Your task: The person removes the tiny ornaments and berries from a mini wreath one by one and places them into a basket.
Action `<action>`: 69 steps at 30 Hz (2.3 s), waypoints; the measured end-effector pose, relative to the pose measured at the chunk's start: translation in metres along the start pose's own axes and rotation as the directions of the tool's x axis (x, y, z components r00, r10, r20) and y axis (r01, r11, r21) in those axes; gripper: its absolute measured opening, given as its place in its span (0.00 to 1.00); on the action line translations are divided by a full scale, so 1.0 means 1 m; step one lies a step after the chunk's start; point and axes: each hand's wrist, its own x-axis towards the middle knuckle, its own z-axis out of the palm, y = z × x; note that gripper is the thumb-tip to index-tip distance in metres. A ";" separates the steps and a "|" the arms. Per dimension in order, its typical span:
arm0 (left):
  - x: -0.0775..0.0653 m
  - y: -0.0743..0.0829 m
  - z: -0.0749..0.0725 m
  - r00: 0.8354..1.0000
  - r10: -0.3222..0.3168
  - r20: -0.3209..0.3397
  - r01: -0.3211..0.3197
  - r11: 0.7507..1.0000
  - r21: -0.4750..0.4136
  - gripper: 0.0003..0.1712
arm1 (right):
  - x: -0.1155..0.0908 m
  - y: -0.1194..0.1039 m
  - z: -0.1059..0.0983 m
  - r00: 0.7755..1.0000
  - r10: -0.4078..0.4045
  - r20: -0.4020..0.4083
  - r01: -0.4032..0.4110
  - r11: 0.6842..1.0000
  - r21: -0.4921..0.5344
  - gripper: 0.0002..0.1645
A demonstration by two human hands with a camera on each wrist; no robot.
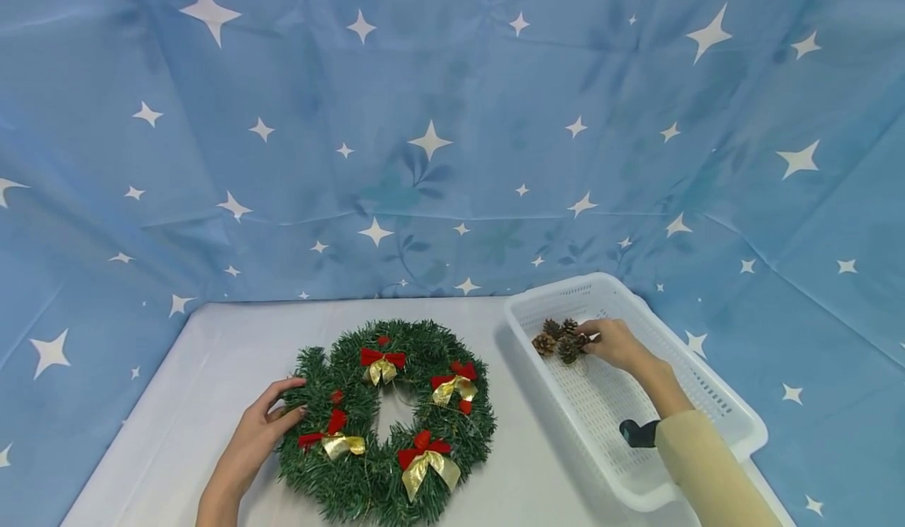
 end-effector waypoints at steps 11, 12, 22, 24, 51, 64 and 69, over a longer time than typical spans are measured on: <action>0.000 0.001 0.000 1.000 -0.002 0.004 0.002 1.000 -0.002 0.35 | -0.006 -0.008 -0.010 0.999 -0.014 -0.036 0.014 1.000 -0.005 0.18; 0.000 0.001 0.000 1.000 -0.002 0.005 0.002 1.000 -0.003 0.35 | -0.006 -0.009 -0.011 0.999 -0.017 -0.041 0.017 1.000 -0.002 0.18; 0.000 0.000 0.000 1.000 0.014 0.003 -0.014 1.000 -0.004 0.35 | -0.008 -0.023 -0.016 0.994 -0.065 -0.084 0.063 0.998 -0.026 0.17; -0.001 0.001 0.000 1.000 0.016 0.004 -0.016 1.000 -0.006 0.35 | -0.008 -0.029 -0.018 0.993 -0.076 -0.085 0.074 0.997 -0.027 0.17; -0.003 0.002 0.000 1.000 0.022 0.008 -0.022 1.000 -0.008 0.36 | -0.031 -0.090 -0.018 0.973 -0.174 -0.151 0.170 0.985 -0.036 0.21; -0.003 0.001 0.000 1.000 0.029 0.004 -0.028 0.999 -0.020 0.34 | -0.045 -0.115 -0.013 0.936 -0.262 -0.233 0.252 0.965 -0.074 0.16; -0.003 0.000 0.000 1.000 0.028 0.006 -0.028 0.999 -0.023 0.34 | -0.051 -0.121 -0.012 0.937 -0.259 -0.234 0.252 0.966 -0.056 0.17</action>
